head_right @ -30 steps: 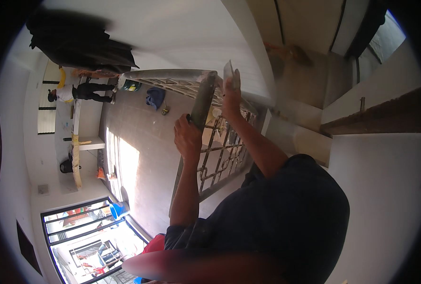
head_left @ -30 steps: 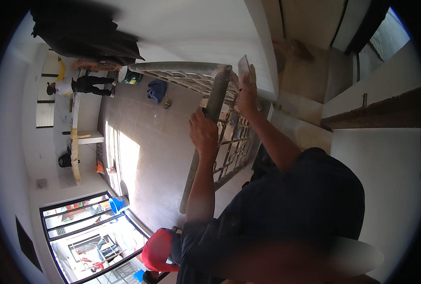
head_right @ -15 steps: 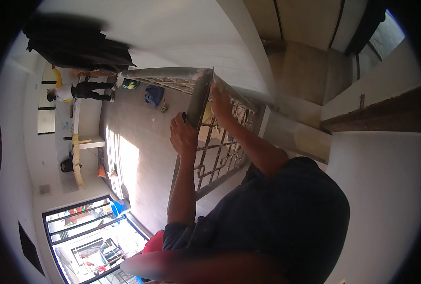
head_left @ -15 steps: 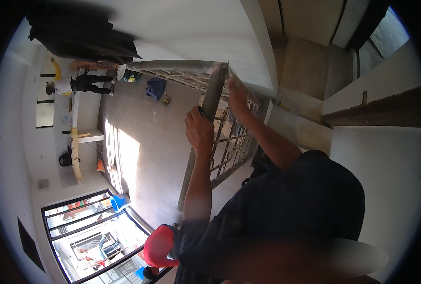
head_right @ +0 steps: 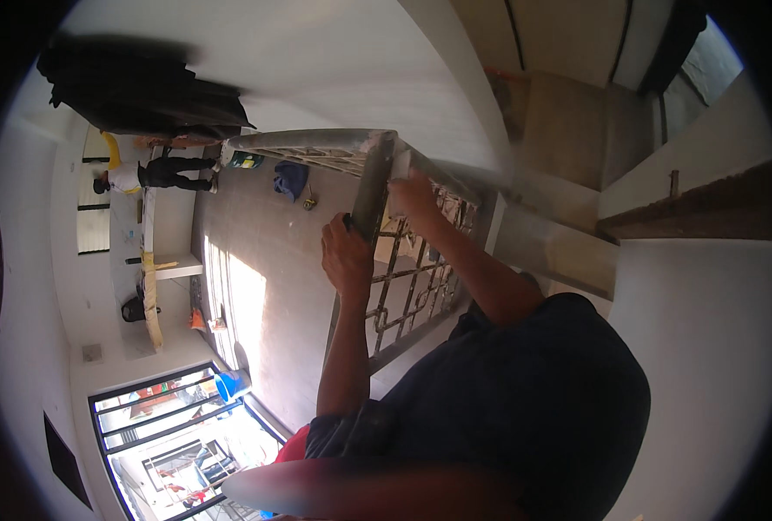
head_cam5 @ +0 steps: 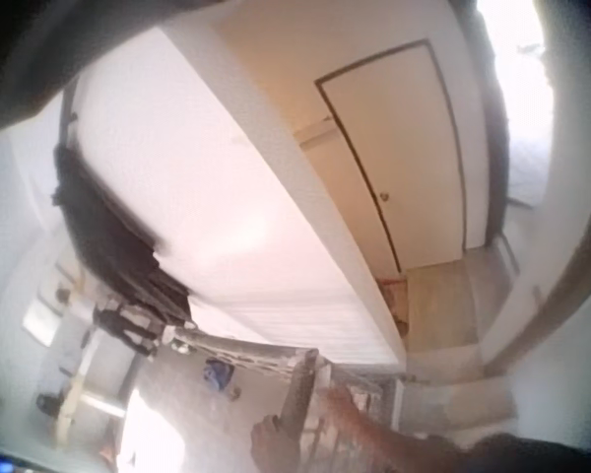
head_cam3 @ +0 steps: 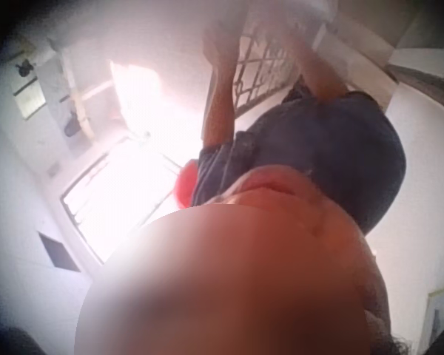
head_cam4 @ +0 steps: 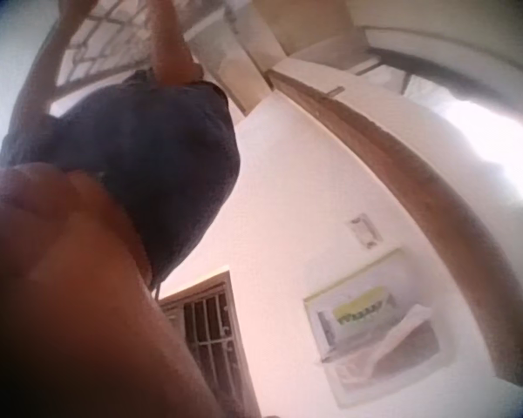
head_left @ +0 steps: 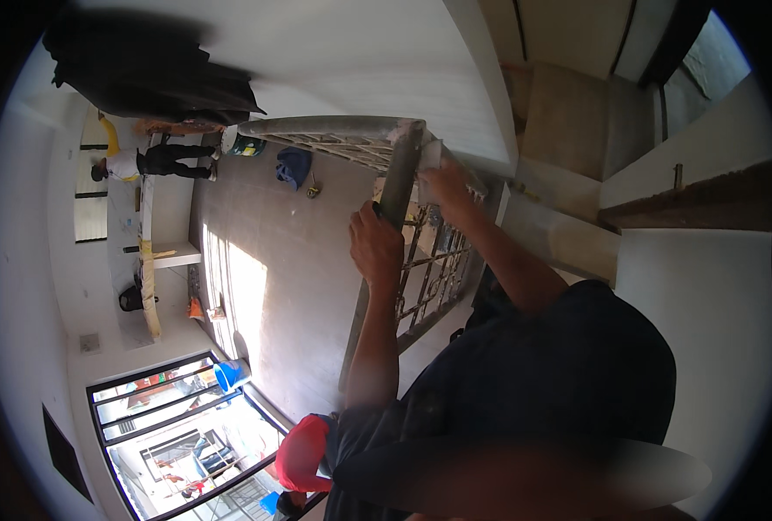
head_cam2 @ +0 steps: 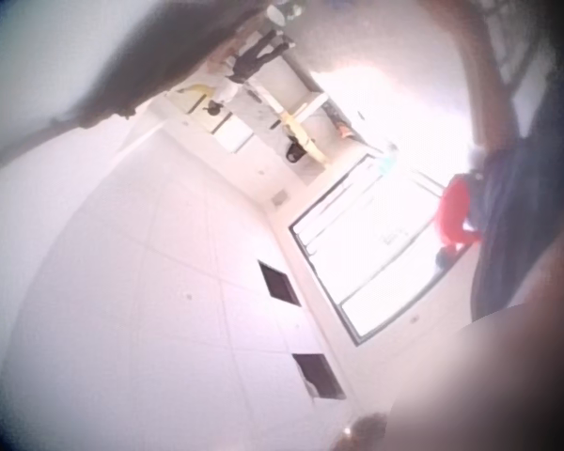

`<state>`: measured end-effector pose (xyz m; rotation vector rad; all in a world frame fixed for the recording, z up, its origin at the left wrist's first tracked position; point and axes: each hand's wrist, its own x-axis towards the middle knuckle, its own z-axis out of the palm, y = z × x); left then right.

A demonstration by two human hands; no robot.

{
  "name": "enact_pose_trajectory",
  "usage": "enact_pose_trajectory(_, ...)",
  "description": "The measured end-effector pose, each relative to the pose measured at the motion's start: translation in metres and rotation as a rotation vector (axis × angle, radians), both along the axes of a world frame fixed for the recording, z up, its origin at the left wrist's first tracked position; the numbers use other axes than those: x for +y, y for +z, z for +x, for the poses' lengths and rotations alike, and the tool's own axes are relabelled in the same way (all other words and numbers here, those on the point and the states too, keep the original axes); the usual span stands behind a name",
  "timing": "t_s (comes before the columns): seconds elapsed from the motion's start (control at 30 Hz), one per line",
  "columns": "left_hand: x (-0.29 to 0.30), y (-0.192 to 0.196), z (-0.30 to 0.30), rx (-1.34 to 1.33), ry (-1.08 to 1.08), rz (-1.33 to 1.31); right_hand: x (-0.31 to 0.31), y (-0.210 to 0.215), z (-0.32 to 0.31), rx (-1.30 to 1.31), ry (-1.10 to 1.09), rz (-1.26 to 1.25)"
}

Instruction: The person cleans a metal railing using a cloth and a small tool. They wipe the railing surface and scrape residue from the tool onto a cardboard piece placed on the floor.

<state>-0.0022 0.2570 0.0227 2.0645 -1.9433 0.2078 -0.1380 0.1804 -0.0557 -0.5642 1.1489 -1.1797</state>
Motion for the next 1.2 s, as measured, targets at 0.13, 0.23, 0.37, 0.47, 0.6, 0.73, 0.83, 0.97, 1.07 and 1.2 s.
enact_pose_trajectory(0.13,0.001,0.005,-0.001,-0.024,-0.018,0.008,-0.014,0.012,-0.013,0.032,0.244,-0.119)
enact_pose_trajectory(0.23,0.002,0.01,-0.002,0.01,-0.029,0.033,-0.019,0.031,-0.03,0.147,0.3,-0.114)
enact_pose_trajectory(0.37,0.0,0.012,0.0,0.016,0.014,0.038,-0.022,0.053,-0.032,0.242,0.337,-0.123)
enact_pose_trajectory(0.47,0.002,0.009,0.005,0.047,-0.002,0.078,-0.021,0.046,-0.033,0.222,0.398,-0.019)
enact_pose_trajectory(0.6,0.005,0.005,0.008,0.083,0.003,0.064,-0.032,0.026,-0.033,0.283,0.419,-0.006)
enact_pose_trajectory(0.73,0.003,0.007,0.008,0.08,0.007,0.051,-0.04,0.024,-0.034,0.246,0.398,0.047)
enact_pose_trajectory(0.83,0.004,0.009,0.009,0.087,0.009,0.103,-0.038,0.03,-0.035,0.275,0.431,-0.009)
enact_pose_trajectory(0.97,0.005,0.008,0.009,0.091,-0.005,0.059,-0.037,0.032,-0.042,0.234,0.465,-0.026)
enact_pose_trajectory(1.07,0.005,0.005,0.009,0.103,-0.026,0.039,-0.042,0.023,-0.043,0.222,0.437,0.012)
enact_pose_trajectory(1.2,0.002,0.003,0.01,0.112,-0.031,-0.03,-0.051,0.017,-0.038,0.298,0.497,-0.009)
